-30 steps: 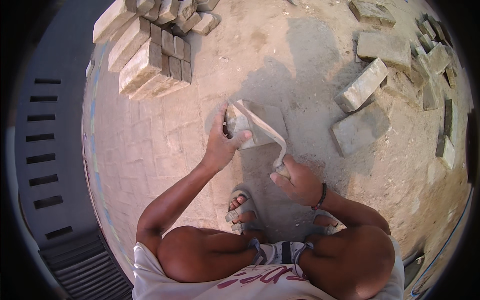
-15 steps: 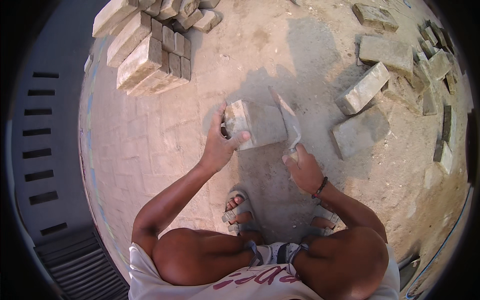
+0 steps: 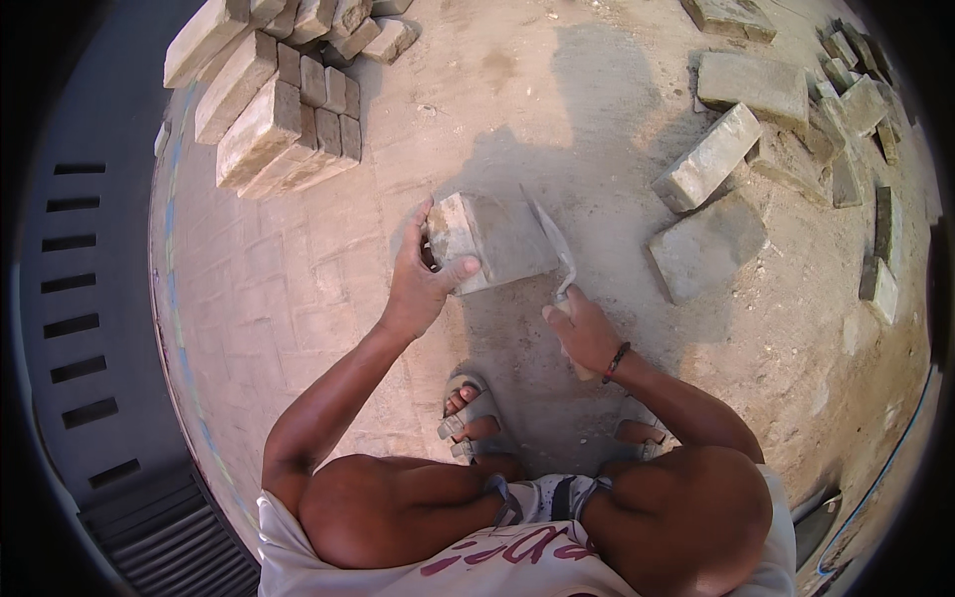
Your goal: The person uses a trowel to chip and smooth the edges of rectangular stone blocks. They repeatedly pick up blocks, strike them with the trowel, and place them back on the ground.
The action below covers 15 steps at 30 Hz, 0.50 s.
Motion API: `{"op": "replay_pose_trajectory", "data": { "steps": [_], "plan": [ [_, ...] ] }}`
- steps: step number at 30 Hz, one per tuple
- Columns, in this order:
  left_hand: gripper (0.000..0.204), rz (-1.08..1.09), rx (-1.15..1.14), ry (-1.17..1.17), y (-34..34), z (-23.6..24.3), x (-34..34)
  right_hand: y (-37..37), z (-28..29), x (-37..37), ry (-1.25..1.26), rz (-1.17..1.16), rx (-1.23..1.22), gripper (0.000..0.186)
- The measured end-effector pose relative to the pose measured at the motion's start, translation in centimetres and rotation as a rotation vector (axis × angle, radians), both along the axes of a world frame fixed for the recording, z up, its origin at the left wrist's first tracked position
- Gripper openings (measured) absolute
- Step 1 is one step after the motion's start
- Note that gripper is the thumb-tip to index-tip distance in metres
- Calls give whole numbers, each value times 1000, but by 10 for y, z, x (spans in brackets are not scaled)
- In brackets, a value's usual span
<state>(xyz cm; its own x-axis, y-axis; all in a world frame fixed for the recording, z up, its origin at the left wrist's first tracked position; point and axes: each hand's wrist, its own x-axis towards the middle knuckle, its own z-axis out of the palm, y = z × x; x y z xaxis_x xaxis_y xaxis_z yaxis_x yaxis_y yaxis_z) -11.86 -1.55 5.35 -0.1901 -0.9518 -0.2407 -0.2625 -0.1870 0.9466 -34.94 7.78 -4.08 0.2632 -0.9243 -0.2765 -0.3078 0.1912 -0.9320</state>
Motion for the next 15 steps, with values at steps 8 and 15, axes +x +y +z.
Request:
{"op": "replay_pose_trajectory", "data": {
  "steps": [8,15],
  "plan": [
    [106,1,26,32,-2,1,-5,39,28,7,-151,0,-133,39],
    [107,9,35,18,0,6,-3,39,17,-5,-112,-28,153,41]
  ]
}}
